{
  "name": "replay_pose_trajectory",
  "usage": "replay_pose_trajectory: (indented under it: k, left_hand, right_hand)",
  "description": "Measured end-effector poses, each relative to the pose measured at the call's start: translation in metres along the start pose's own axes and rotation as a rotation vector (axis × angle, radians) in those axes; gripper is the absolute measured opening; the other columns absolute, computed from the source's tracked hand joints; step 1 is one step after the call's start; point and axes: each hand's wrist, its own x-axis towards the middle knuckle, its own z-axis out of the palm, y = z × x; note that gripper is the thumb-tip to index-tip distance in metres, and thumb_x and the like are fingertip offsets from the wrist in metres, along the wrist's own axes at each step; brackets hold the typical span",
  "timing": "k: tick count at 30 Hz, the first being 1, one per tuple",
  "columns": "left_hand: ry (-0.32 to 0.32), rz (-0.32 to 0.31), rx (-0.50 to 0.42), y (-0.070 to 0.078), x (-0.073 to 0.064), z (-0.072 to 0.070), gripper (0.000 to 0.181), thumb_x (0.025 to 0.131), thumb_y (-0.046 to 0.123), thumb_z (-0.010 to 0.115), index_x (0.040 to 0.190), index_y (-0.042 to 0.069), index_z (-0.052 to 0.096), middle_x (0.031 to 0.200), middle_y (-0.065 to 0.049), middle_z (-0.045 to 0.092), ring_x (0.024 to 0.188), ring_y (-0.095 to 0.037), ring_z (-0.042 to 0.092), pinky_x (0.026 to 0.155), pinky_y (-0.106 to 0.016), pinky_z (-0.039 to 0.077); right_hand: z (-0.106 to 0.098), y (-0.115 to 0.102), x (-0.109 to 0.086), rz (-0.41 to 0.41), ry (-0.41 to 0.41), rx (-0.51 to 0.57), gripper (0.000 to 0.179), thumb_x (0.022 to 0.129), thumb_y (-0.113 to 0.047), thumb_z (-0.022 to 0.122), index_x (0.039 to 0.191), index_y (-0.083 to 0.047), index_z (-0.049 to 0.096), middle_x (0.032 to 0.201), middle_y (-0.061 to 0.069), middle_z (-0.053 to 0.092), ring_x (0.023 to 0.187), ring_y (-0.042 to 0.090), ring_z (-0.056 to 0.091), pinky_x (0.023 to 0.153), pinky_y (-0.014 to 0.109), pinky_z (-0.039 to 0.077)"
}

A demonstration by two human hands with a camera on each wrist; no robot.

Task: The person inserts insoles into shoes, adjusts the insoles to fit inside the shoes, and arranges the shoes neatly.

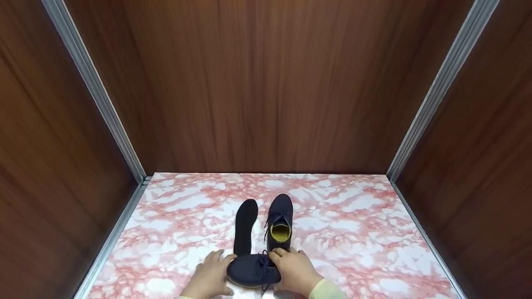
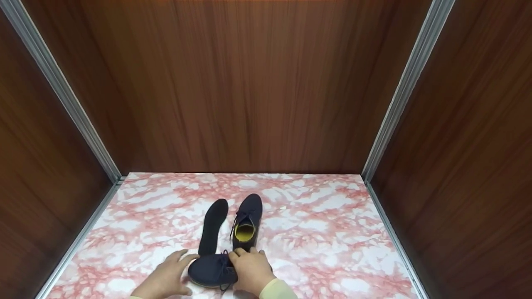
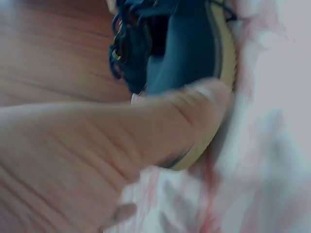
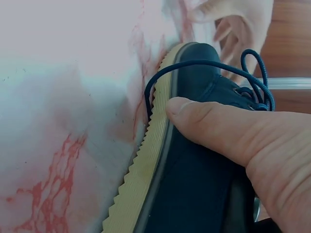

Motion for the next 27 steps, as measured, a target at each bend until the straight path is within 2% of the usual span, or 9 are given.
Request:
replay_pose_trajectory:
  k: [2, 4, 7, 9, 17, 24, 27]
  left_hand:
    - [-0.058, -0.082, 0.009, -0.004, -0.003, -0.006, 0.092, 0.058, 0.027, 0.107, 0.140, 0.012, 0.067, 0.146, -0.027, 0.060, 0.133, -0.054, 0.056, 0.094, -0.085, 0.050]
    - [-0.113, -0.141, 0.017, -0.007, -0.006, -0.011, 0.081, 0.059, 0.023, 0.106, 0.131, 0.013, 0.070, 0.133, -0.020, 0.063, 0.121, -0.045, 0.058, 0.091, -0.078, 0.056]
    - [-0.175, -0.162, 0.007, -0.008, -0.007, -0.013, 0.065, 0.059, 0.017, 0.104, 0.116, 0.014, 0.073, 0.114, -0.012, 0.058, 0.106, -0.034, 0.051, 0.084, -0.067, 0.062]
    - [-0.191, -0.164, 0.004, -0.008, -0.008, -0.013, 0.060, 0.058, 0.013, 0.103, 0.110, 0.014, 0.072, 0.109, -0.011, 0.055, 0.102, -0.032, 0.048, 0.082, -0.063, 0.063]
    - [-0.163, -0.152, 0.017, -0.009, -0.010, -0.004, 0.062, 0.054, 0.007, 0.102, 0.103, 0.015, 0.065, 0.109, -0.013, 0.048, 0.102, -0.036, 0.046, 0.077, -0.059, 0.062]
    - [-0.156, -0.147, 0.018, -0.009, -0.011, -0.002, 0.061, 0.057, 0.007, 0.102, 0.102, 0.016, 0.063, 0.111, -0.014, 0.047, 0.103, -0.037, 0.045, 0.076, -0.057, 0.064]
    - [-0.138, -0.139, 0.032, -0.009, -0.011, -0.002, 0.061, 0.055, 0.005, 0.100, 0.101, 0.016, 0.061, 0.110, -0.015, 0.047, 0.102, -0.037, 0.044, 0.073, -0.055, 0.061]
  right_hand:
    - [-0.001, 0.000, 0.002, -0.010, -0.003, -0.001, 0.094, 0.062, -0.056, 0.102, 0.143, -0.021, 0.069, 0.137, -0.002, 0.074, 0.102, 0.037, 0.073, 0.074, 0.053, 0.060]
    - [-0.001, 0.000, 0.004, -0.023, 0.002, -0.011, 0.093, 0.063, -0.055, 0.102, 0.143, -0.022, 0.069, 0.135, -0.003, 0.073, 0.098, 0.036, 0.073, 0.072, 0.051, 0.059]
    - [-0.001, 0.000, 0.005, -0.035, 0.025, -0.023, 0.089, 0.063, -0.053, 0.101, 0.141, -0.022, 0.069, 0.130, -0.004, 0.073, 0.091, 0.034, 0.073, 0.068, 0.047, 0.057]
    - [-0.001, 0.000, 0.004, -0.039, 0.042, -0.034, 0.087, 0.064, -0.052, 0.100, 0.140, -0.022, 0.070, 0.127, -0.004, 0.072, 0.088, 0.033, 0.072, 0.065, 0.045, 0.056]
    - [0.004, -0.001, 0.001, -0.046, 0.057, -0.032, 0.085, 0.066, -0.052, 0.099, 0.140, -0.021, 0.071, 0.124, -0.003, 0.072, 0.088, 0.032, 0.072, 0.062, 0.044, 0.057]
    - [0.006, -0.001, -0.001, -0.049, 0.078, -0.014, 0.083, 0.060, -0.042, 0.101, 0.136, -0.020, 0.073, 0.121, -0.005, 0.071, 0.094, 0.032, 0.073, 0.061, 0.044, 0.058]
    - [0.006, 0.000, -0.001, -0.041, 0.075, 0.002, 0.083, 0.059, -0.040, 0.101, 0.135, -0.020, 0.074, 0.122, -0.006, 0.072, 0.095, 0.031, 0.073, 0.062, 0.045, 0.059]
